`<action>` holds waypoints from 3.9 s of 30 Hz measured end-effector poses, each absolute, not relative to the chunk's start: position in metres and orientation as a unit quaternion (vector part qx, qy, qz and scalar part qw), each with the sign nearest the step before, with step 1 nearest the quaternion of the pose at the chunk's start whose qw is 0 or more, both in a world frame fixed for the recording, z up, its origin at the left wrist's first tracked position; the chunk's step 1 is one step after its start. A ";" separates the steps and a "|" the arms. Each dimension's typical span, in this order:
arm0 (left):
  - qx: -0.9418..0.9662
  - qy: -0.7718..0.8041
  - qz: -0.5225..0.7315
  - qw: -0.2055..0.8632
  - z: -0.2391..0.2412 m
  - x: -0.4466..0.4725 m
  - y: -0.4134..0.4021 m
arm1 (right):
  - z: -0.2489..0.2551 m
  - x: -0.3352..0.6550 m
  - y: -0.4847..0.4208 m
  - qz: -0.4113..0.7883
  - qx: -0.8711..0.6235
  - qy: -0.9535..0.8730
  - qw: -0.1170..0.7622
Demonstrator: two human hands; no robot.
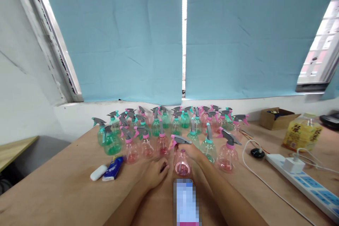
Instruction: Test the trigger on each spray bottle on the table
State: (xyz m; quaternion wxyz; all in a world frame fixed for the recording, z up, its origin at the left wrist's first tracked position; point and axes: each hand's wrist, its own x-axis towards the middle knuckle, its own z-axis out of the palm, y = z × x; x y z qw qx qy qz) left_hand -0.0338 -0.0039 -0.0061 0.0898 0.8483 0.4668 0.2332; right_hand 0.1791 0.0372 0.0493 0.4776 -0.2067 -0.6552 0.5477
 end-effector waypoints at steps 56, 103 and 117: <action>0.851 0.471 0.216 0.086 0.000 -0.033 -0.006 | 0.021 0.146 0.032 0.223 -0.432 -0.564 0.667; 0.849 0.472 0.213 0.102 0.000 -0.034 -0.005 | 0.044 0.189 0.055 0.106 -0.597 -0.573 0.551; 0.854 0.465 0.211 0.100 0.002 -0.033 -0.004 | 0.050 0.200 -0.006 0.041 -0.549 -0.641 0.534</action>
